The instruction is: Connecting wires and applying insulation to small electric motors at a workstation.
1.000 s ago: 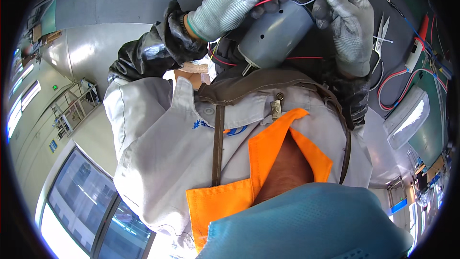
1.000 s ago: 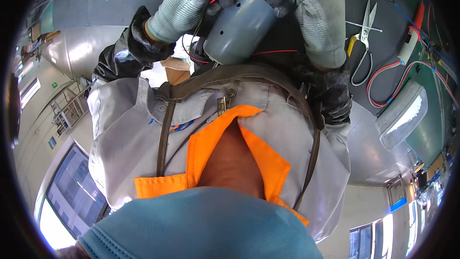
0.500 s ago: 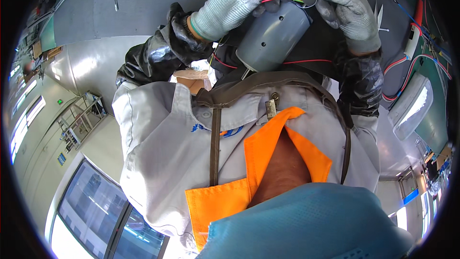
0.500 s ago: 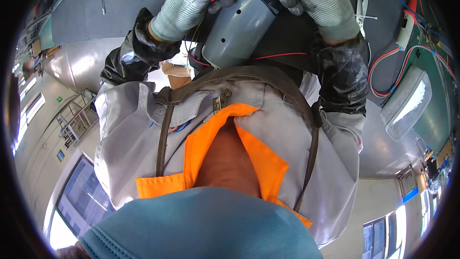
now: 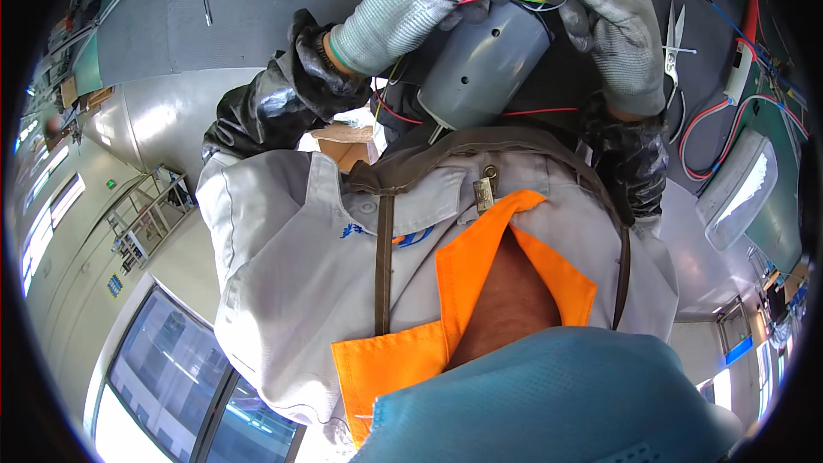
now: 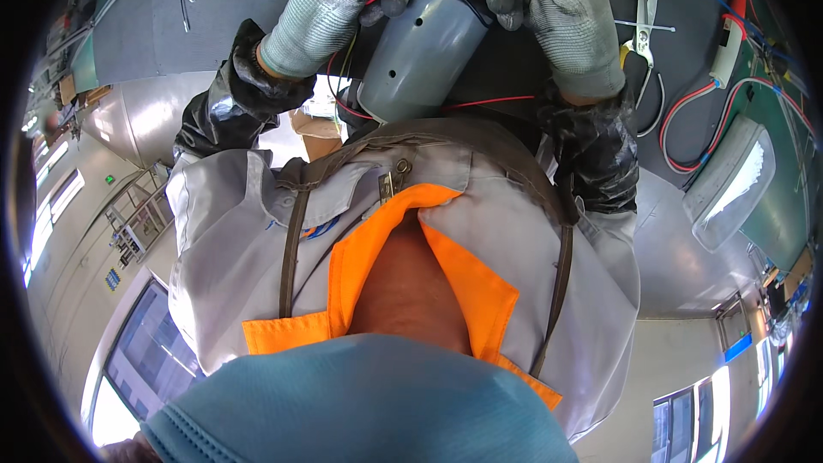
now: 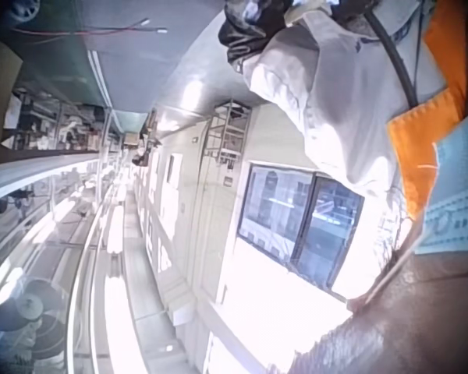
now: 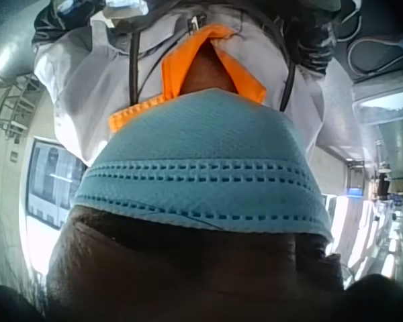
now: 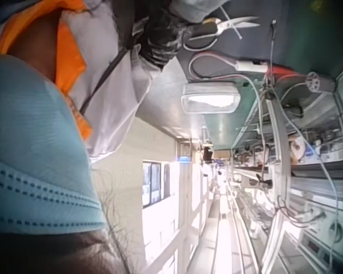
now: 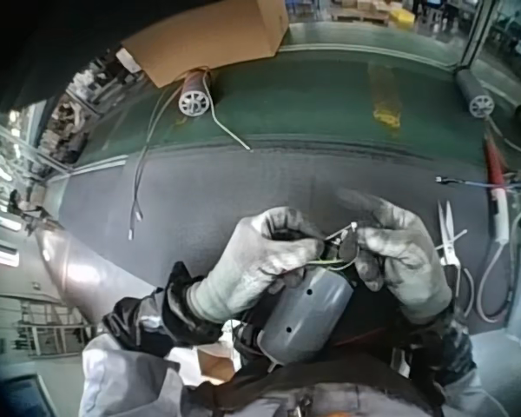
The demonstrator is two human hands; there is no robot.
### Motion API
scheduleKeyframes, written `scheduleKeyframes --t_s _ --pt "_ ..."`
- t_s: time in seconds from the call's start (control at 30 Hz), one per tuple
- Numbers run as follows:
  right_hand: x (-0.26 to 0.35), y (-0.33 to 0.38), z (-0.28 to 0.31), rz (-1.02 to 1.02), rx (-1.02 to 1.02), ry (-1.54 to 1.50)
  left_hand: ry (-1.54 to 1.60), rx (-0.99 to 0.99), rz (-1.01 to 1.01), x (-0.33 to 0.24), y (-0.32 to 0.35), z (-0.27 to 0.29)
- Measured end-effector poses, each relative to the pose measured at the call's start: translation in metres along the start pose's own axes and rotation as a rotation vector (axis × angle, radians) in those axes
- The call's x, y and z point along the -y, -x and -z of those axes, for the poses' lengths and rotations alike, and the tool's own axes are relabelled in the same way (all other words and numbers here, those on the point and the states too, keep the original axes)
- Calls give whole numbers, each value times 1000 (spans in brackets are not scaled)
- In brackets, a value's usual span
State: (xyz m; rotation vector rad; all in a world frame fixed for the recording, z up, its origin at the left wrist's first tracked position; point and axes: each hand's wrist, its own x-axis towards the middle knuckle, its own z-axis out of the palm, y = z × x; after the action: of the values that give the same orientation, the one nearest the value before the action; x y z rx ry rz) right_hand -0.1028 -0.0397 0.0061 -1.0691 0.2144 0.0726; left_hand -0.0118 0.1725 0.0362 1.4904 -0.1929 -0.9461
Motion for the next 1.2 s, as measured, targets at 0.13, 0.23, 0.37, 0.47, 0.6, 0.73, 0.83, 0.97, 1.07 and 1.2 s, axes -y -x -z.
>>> scheduleKeyframes --t_s 0.13,0.23,0.37,0.47,0.6,0.73,0.83,0.97,1.07,1.2 --pt "19 -7 12 -131 121 38 25 40 19 -4 -11 -8" --pt "42 -16 6 -234 175 102 29 74 -40 -3 -26 -10" --pt "31 -14 47 -279 208 301 -68 167 -467 7 -29 -23" --pt "25 1 10 -186 27 196 -202 67 -250 1 -14 -21" --pt "23 18 -13 -179 -177 351 -403 -11 -150 -10 0 -33" --pt "13 15 1 632 -147 1138 -334 -64 -122 -3 5 -33" --pt "9 13 25 574 -160 1121 -418 -197 -463 12 3 -34" --pt "15 16 40 137 -293 545 -622 -296 -672 8 2 -39" --pt "8 11 58 206 -330 494 -683 -320 -537 10 7 -45" --pt "-2 -5 79 377 -459 542 -826 -287 -827 32 6 -38"
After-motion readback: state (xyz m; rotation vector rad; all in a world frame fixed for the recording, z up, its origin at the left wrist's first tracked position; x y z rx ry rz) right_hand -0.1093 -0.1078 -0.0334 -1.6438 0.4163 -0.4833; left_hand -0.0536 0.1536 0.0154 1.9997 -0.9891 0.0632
